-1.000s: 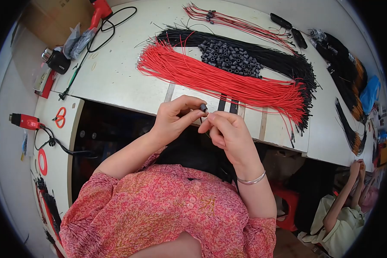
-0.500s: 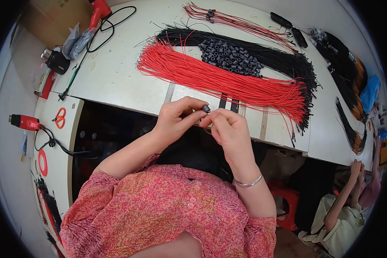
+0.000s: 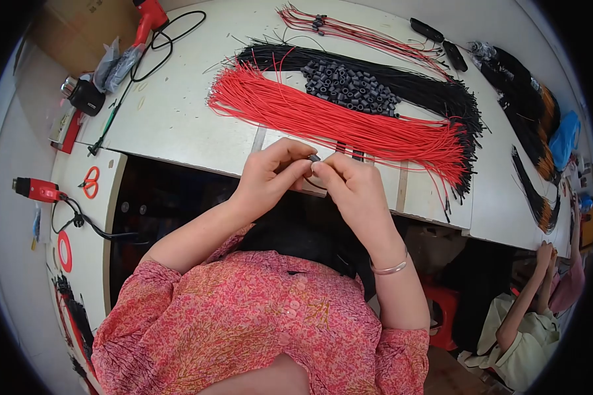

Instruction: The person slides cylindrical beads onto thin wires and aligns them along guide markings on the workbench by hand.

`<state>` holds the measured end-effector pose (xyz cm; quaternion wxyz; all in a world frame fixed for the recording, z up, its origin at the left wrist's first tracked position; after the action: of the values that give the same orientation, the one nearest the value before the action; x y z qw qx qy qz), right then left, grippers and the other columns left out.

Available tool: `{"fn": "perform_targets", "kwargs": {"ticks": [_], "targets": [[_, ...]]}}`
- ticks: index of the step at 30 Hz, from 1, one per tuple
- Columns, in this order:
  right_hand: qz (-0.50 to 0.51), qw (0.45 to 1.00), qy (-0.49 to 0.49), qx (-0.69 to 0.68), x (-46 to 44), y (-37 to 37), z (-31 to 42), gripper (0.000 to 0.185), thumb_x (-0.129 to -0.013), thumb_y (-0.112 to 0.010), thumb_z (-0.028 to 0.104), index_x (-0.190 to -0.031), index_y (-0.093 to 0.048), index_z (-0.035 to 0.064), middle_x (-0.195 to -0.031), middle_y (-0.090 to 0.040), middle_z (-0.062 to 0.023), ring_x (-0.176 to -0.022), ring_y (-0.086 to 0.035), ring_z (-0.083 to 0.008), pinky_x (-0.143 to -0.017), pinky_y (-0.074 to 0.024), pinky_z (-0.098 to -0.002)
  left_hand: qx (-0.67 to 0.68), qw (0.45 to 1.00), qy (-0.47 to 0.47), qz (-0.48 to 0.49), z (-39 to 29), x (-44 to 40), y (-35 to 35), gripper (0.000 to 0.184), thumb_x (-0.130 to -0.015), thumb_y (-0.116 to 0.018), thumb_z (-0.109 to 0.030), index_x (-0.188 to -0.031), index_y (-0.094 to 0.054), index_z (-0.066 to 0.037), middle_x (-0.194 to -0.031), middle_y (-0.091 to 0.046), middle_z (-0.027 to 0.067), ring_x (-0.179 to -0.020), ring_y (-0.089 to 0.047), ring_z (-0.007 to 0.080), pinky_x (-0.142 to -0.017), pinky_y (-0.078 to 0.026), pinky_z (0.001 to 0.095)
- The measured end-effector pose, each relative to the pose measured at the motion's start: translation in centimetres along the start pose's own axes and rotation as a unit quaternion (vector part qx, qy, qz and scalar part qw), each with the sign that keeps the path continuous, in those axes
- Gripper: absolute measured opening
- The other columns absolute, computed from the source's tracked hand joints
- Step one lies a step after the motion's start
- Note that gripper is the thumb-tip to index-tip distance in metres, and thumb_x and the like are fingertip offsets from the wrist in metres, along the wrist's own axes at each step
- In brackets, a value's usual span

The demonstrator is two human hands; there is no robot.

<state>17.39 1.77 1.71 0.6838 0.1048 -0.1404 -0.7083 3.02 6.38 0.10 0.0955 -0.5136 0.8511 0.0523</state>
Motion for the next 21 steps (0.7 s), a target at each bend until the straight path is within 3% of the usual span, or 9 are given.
{"fn": "perform_targets", "kwargs": {"ticks": [1,7,11,16,21], "targets": [[-0.001,1.0,-0.005,-0.024,-0.2,0.1,-0.1,0.012,-0.097,-0.059,0.009,-0.095,-0.067,0.001,-0.072,-0.062,-0.002,-0.056,-0.046,-0.0056,-0.053,-0.0349,-0.0177,0.073,0.995,0.068,-0.001,0.4,0.0,0.0,0.02,-0.091,-0.064,0.003,-0.109,-0.07,0.0,-0.082,-0.068,0.0042,-0.065,-0.059,0.0093,-0.058,-0.048,0.0198],[-0.008,0.978,-0.061,-0.197,1.0,0.4,-1.2,0.013,-0.098,-0.06,0.011,-0.093,-0.066,0.0011,-0.071,-0.066,-0.0035,-0.055,-0.05,-0.0074,-0.051,-0.0393,-0.0181,0.02,0.997,0.063,0.024,0.9,0.2,0.6,0.023,-0.093,-0.06,0.003,-0.112,-0.07,-0.001,-0.081,-0.066,0.004,-0.064,-0.058,0.0096,-0.057,-0.047,0.0191],[-0.003,0.983,-0.047,-0.177,0.5,-0.3,-0.4,0.01,-0.1,-0.058,0.009,-0.095,-0.064,0.0022,-0.077,-0.068,-0.0069,-0.053,-0.05,-0.0077,-0.05,-0.039,-0.0164,-0.108,0.991,-0.072,0.023,-0.1,0.4,0.1,0.024,-0.093,-0.06,0.004,-0.113,-0.07,-0.001,-0.083,-0.068,0.0052,-0.063,-0.059,0.0102,-0.056,-0.048,0.0198],[-0.056,0.979,-0.028,-0.193,2.0,-0.5,-1.4,0.01,-0.099,-0.06,0.009,-0.094,-0.065,0.0021,-0.078,-0.067,-0.0059,-0.052,-0.048,-0.0077,-0.051,-0.0398,-0.0182,-0.169,0.972,-0.159,0.026,-0.3,0.9,-0.6,0.024,-0.092,-0.061,0.004,-0.115,-0.069,0.0,-0.088,-0.071,0.0075,-0.065,-0.061,0.0122,-0.057,-0.05,0.0215],[-0.037,0.979,-0.048,-0.195,2.6,-1.1,-1.8,0.009,-0.097,-0.061,0.006,-0.102,-0.067,0.0014,-0.082,-0.067,-0.0059,-0.057,-0.049,-0.0079,-0.055,-0.041,-0.019,-0.196,0.958,-0.204,0.047,-0.5,1.2,-1.2,0.027,-0.09,-0.064,0.003,-0.117,-0.068,0.001,-0.094,-0.073,0.0099,-0.068,-0.065,0.0158,-0.06,-0.053,0.0249]]}}
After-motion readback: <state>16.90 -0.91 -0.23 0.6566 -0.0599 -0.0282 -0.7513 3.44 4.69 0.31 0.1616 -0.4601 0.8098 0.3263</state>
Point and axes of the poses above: each hand's wrist, its own x-axis away from the middle knuckle, its own y-axis out of the back of the hand, z = x × y, the point moved 6 cm from there along -x, towards the middle knuckle
